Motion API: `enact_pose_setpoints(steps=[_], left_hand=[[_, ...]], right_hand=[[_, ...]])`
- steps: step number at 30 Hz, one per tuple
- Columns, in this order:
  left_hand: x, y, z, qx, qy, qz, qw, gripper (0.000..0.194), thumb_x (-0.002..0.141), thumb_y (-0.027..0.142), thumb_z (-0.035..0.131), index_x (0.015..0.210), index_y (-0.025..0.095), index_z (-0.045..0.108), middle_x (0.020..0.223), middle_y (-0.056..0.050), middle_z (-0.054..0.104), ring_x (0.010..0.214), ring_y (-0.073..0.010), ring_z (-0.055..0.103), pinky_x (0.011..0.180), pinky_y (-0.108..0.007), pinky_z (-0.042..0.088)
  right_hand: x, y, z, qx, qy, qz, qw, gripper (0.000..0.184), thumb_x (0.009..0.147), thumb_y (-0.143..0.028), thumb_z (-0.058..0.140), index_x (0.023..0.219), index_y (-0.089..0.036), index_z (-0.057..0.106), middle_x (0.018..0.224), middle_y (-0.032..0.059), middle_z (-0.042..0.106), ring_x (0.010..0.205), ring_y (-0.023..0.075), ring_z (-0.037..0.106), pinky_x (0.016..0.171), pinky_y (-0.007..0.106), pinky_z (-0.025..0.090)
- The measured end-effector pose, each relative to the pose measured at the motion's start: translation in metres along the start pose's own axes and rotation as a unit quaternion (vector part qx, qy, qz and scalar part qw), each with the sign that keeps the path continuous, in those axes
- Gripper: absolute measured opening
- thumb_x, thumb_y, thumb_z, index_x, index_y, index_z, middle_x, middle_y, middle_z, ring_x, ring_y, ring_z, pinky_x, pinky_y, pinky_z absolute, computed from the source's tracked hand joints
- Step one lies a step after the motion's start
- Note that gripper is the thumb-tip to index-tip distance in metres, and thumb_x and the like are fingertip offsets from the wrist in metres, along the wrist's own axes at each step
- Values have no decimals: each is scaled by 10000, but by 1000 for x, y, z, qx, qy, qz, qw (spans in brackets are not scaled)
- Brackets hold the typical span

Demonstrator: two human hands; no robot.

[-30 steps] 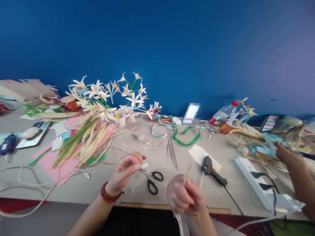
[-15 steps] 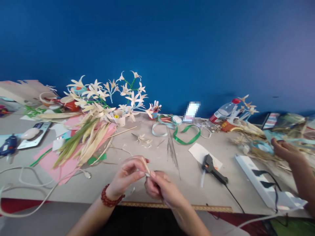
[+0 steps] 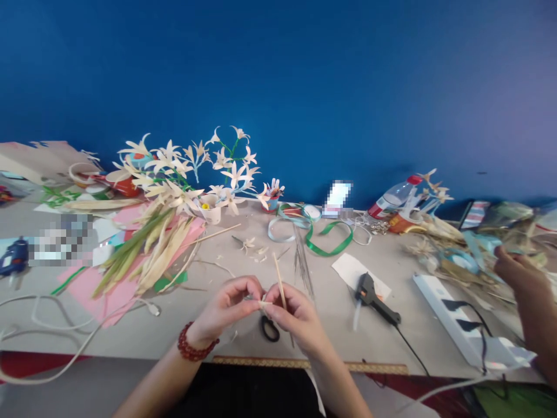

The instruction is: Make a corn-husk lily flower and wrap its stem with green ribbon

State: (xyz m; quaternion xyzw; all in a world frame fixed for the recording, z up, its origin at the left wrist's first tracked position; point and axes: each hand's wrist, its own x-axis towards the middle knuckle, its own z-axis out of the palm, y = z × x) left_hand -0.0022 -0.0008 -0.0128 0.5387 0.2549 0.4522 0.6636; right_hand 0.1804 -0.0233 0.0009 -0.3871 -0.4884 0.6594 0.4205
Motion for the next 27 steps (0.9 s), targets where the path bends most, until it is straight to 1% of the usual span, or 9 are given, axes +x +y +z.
enact_pose_setpoints(steps=[2,4,8,11,14,18,23,25,27], left_hand=[[-1,0,-2,-24,19,-10,999,106,837,246,657,800,155,616,800,-44,560,810,-180,533,756,-299,412],[-2,-1,-1,-61,44,-14,997,131,846,278,642,815,152,627,810,-50,549,826,-189,538,765,-303,422],[-4,-8,10,-113,79,-10,990,175,817,296,680,922,162,642,895,-56,568,822,-178,554,772,-302,449],[-4,-14,21,-106,112,-3,988,127,816,247,686,912,179,638,877,-35,558,780,-157,555,746,-292,464],[-1,-18,26,-59,150,32,986,41,830,209,668,848,175,652,876,-26,537,791,-146,541,744,-273,458],[0,-19,25,-13,170,55,984,31,840,201,652,832,175,666,908,-39,542,856,-163,537,762,-275,453],[-2,-16,23,20,175,62,982,54,856,216,629,823,176,642,918,-42,538,859,-168,525,770,-284,442],[-3,-13,21,49,173,61,982,67,860,226,623,816,176,633,900,-40,543,862,-172,527,785,-287,433],[-3,-9,20,84,166,55,981,85,860,240,623,806,175,631,870,-37,551,856,-177,527,788,-287,427]], right_hand=[[0,4,0,40,6,13,999,270,813,-402,708,789,-162,587,619,-45,464,490,57,296,449,206,195],[1,9,1,85,29,18,996,276,796,-401,724,793,-164,584,606,-45,499,444,40,272,421,199,163],[4,16,6,133,88,9,987,286,756,-394,760,776,-163,592,618,-26,581,400,20,267,392,185,133],[5,19,11,134,120,8,984,300,729,-410,778,769,-160,616,608,-22,589,400,24,281,385,181,138],[5,23,13,127,137,10,982,314,716,-428,782,771,-156,635,609,-18,594,400,24,271,383,183,143],[4,25,12,77,148,-10,986,294,753,-435,745,791,-155,663,627,-8,610,411,32,262,394,194,170],[2,23,11,-66,159,-59,983,238,804,-394,698,802,-158,671,667,10,613,529,91,414,499,222,330],[1,22,11,-86,166,-72,980,237,813,-395,684,841,-163,651,654,-11,564,537,96,403,509,225,329],[1,21,11,-104,166,-86,977,227,830,-391,658,837,-167,624,620,-37,488,523,91,354,492,220,295]])
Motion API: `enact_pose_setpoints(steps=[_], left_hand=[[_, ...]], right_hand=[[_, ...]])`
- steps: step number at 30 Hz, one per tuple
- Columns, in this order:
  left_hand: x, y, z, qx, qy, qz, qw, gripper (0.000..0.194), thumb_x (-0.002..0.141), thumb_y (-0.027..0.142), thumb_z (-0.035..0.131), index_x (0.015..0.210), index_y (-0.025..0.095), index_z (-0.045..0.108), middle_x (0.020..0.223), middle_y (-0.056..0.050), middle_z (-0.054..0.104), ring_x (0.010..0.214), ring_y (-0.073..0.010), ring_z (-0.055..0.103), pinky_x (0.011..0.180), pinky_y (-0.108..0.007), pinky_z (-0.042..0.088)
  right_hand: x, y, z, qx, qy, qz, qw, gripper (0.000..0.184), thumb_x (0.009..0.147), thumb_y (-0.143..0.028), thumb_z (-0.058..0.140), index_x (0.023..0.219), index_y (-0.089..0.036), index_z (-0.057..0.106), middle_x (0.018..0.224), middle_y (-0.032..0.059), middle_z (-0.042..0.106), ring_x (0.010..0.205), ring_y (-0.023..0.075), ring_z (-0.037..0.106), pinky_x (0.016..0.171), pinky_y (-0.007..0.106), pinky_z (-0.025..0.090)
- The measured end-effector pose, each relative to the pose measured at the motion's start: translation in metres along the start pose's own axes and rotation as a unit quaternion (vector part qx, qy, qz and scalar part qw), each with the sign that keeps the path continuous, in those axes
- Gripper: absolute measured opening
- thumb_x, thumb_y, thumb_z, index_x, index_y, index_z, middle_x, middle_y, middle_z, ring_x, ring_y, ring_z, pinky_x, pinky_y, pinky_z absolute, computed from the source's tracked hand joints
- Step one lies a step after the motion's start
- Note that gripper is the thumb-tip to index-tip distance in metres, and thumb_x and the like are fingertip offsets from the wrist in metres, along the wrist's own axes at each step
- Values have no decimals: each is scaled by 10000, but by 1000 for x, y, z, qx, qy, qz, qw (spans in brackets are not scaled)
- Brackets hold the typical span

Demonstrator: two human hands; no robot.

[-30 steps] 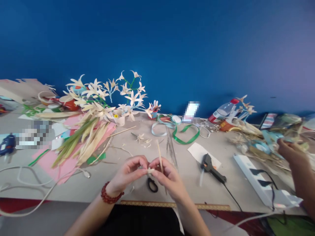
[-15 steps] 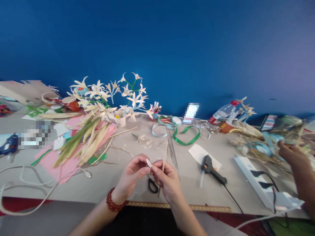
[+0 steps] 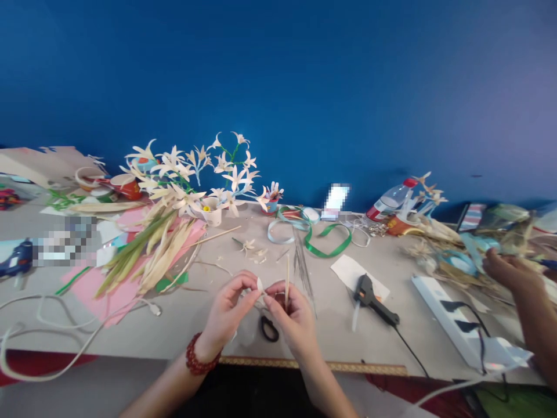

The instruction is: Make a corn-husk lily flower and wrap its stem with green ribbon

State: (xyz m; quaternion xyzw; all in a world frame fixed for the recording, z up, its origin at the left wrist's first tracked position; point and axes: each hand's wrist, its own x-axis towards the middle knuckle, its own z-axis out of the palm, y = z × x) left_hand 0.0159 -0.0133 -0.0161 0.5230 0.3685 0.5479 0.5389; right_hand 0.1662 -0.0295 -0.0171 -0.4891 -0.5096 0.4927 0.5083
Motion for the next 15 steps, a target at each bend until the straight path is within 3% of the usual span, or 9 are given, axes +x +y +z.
enact_pose_setpoints(steps=[6,12,15], left_hand=[[0,5,-3,48,-29,-17,998,129,885,273,586,808,174,616,815,-29,563,797,-171,522,757,-280,426],[-5,3,1,68,-41,1,997,100,888,264,583,854,176,617,856,-42,588,842,-184,551,795,-297,439],[-7,4,2,83,-35,19,996,101,897,252,567,840,180,610,827,-34,578,811,-175,550,773,-293,440]], right_hand=[[2,0,-1,-25,-29,-14,999,221,827,-373,638,750,-177,573,557,-69,353,515,93,295,473,214,255],[1,9,5,140,-9,53,989,231,804,-381,686,788,-191,557,577,-76,389,458,60,277,424,189,207],[-1,9,5,166,-9,66,984,236,800,-384,701,797,-191,565,573,-78,395,450,54,274,412,181,191]])
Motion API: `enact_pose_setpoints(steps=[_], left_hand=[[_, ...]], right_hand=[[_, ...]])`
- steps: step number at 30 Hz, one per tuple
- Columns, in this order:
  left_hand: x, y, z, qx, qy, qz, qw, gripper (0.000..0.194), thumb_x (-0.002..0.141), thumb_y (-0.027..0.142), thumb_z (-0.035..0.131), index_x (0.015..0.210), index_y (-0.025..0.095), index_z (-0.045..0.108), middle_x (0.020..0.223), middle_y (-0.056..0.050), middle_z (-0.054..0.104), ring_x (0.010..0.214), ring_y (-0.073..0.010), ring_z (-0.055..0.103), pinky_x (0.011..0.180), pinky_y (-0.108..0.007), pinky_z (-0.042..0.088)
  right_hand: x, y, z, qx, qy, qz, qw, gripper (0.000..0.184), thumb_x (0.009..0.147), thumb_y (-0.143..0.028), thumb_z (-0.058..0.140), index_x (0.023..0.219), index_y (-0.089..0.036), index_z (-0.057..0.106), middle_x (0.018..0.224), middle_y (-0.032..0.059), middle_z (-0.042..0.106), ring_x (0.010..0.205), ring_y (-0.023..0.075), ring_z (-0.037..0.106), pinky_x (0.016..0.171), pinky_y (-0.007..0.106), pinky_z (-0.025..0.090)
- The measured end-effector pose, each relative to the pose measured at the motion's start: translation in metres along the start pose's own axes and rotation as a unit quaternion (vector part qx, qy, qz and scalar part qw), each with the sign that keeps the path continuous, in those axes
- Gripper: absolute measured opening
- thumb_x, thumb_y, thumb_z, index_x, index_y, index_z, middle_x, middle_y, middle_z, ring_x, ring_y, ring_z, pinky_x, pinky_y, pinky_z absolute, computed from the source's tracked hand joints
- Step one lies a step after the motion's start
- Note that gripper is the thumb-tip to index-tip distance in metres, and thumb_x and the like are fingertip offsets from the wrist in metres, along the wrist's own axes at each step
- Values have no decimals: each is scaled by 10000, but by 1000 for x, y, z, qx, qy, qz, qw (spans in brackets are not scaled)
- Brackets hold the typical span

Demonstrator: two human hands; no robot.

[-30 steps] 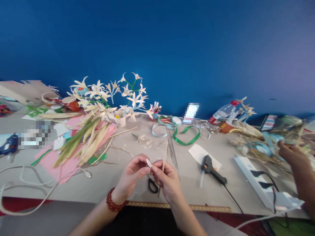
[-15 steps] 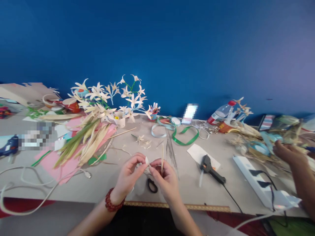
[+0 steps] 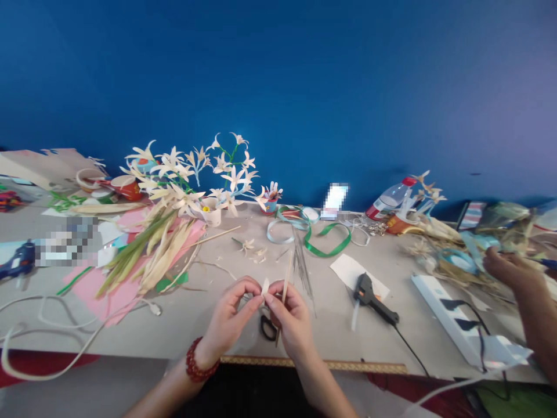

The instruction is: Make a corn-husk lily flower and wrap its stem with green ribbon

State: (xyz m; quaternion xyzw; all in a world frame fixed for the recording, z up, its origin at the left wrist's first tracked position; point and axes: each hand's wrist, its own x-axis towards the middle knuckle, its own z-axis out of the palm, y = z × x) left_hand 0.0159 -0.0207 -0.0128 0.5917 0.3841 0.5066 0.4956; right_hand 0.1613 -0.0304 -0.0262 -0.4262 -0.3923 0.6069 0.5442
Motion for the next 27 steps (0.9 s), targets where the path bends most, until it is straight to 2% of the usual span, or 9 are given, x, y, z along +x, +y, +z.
enact_pose_setpoints(steps=[6,11,14,20,27], left_hand=[[4,6,-5,52,-62,48,996,89,919,215,527,876,187,600,855,-45,607,837,-182,586,787,-309,450],[5,11,-9,120,-71,86,986,45,898,184,559,863,182,587,871,-45,621,840,-176,604,798,-305,457],[6,14,-10,140,-75,87,983,65,899,179,559,840,176,586,865,-47,633,834,-171,608,798,-300,458],[13,20,-15,151,-110,82,979,96,897,194,575,803,181,583,810,-35,642,867,-178,614,829,-298,458],[14,27,-20,175,-140,94,970,90,892,173,571,803,184,572,809,-21,629,840,-161,601,888,-315,439]], right_hand=[[0,-15,-7,-4,-47,12,999,242,769,-384,713,817,-180,592,647,-37,521,449,42,279,409,178,213],[1,-24,-10,-72,-54,-8,996,249,759,-382,716,785,-178,575,608,-42,485,522,80,368,485,198,306],[2,-28,-12,-123,-64,-21,990,244,759,-379,712,759,-176,576,596,-44,475,536,90,390,509,209,321],[8,-42,-15,-80,-156,25,984,270,729,-389,735,775,-179,571,657,-13,555,577,107,474,559,230,372],[13,-50,-15,-185,-168,-3,968,159,732,-276,688,746,-172,568,635,-38,487,542,88,394,514,215,323]])
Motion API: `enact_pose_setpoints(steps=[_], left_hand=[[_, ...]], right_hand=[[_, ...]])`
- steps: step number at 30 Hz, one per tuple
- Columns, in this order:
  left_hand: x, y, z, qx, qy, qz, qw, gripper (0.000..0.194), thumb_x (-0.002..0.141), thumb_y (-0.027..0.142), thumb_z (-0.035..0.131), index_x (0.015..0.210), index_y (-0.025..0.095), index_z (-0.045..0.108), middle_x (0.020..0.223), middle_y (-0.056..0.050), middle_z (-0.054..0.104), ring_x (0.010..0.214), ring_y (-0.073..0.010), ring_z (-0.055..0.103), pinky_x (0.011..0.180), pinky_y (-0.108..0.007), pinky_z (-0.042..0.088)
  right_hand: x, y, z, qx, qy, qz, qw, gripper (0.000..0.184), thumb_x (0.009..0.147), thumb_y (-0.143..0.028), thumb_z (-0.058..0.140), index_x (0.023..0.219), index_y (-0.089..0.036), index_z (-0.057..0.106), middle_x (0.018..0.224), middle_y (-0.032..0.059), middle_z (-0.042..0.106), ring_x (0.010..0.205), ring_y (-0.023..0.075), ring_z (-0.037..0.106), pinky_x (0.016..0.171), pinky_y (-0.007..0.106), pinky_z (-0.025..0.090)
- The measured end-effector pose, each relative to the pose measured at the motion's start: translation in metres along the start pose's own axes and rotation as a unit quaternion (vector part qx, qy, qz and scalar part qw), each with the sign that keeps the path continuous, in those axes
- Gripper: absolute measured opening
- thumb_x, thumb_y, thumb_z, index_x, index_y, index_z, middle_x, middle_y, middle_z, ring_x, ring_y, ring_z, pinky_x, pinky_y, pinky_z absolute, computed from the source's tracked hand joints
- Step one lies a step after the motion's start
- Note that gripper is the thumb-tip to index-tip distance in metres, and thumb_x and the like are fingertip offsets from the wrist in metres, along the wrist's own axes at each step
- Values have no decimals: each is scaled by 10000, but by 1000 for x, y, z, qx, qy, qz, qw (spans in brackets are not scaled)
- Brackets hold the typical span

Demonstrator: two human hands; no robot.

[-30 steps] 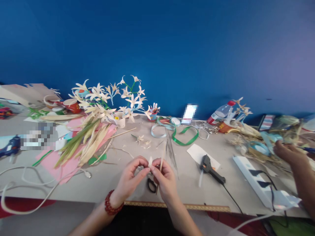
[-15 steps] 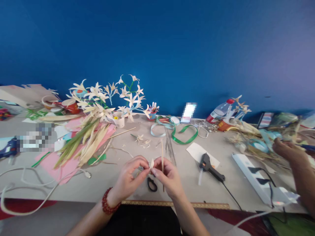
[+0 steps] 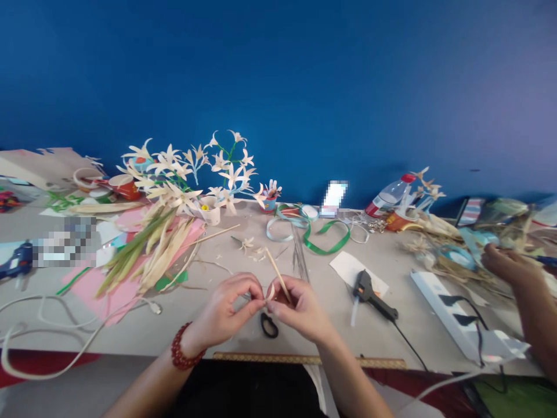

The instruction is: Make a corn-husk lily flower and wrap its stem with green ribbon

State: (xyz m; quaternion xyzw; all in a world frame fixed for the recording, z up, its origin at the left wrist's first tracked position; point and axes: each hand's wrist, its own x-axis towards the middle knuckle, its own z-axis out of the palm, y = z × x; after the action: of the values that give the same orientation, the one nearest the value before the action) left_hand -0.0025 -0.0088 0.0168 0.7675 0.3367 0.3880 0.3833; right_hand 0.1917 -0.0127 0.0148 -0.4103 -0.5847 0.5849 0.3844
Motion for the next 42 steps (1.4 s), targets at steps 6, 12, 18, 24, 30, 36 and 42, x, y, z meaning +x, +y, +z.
enact_pose_setpoints(steps=[6,12,18,24,30,36,42], left_hand=[[2,0,-2,-21,-8,6,1000,82,891,164,570,811,180,576,822,-23,633,822,-154,602,907,-324,440],[0,-4,-4,-98,-2,0,995,86,885,172,587,799,173,588,812,-28,635,813,-158,601,931,-357,443],[-3,-11,-6,-169,11,-19,985,75,888,198,594,818,171,587,806,-28,624,801,-160,592,922,-374,447],[2,-6,-6,-138,-28,-22,990,114,895,229,588,799,167,595,830,-51,657,817,-173,598,862,-340,451],[1,-7,-8,-134,-28,-14,990,138,891,254,593,789,163,595,798,-34,630,789,-163,599,895,-353,438],[-1,-10,-10,-152,-26,-24,988,160,889,296,592,798,164,601,796,-45,634,799,-178,602,880,-354,455],[3,-5,-11,-108,-59,-40,992,176,885,302,590,785,157,609,837,-61,659,811,-180,608,785,-301,463]], right_hand=[[3,2,2,39,3,18,999,181,718,-287,697,710,-173,556,604,-29,529,528,95,443,516,221,353],[5,6,-5,111,28,30,993,204,695,-292,729,704,-167,569,568,-11,603,486,88,468,494,211,356],[5,0,-12,143,31,47,988,194,705,-298,728,754,-156,605,610,2,625,453,63,414,432,191,274],[8,-8,6,147,-46,58,986,237,672,-309,771,748,-160,603,635,-13,609,563,101,537,557,221,400],[11,0,-2,122,-1,59,991,236,683,-328,757,707,-154,599,532,-22,576,462,76,442,462,198,318],[9,-4,-21,167,22,52,984,204,711,-302,711,807,-168,590,617,-34,549,425,38,268,403,185,160],[9,-17,-6,-1,-85,37,996,114,728,-230,686,777,-161,609,584,-53,478,512,74,344,477,201,258]])
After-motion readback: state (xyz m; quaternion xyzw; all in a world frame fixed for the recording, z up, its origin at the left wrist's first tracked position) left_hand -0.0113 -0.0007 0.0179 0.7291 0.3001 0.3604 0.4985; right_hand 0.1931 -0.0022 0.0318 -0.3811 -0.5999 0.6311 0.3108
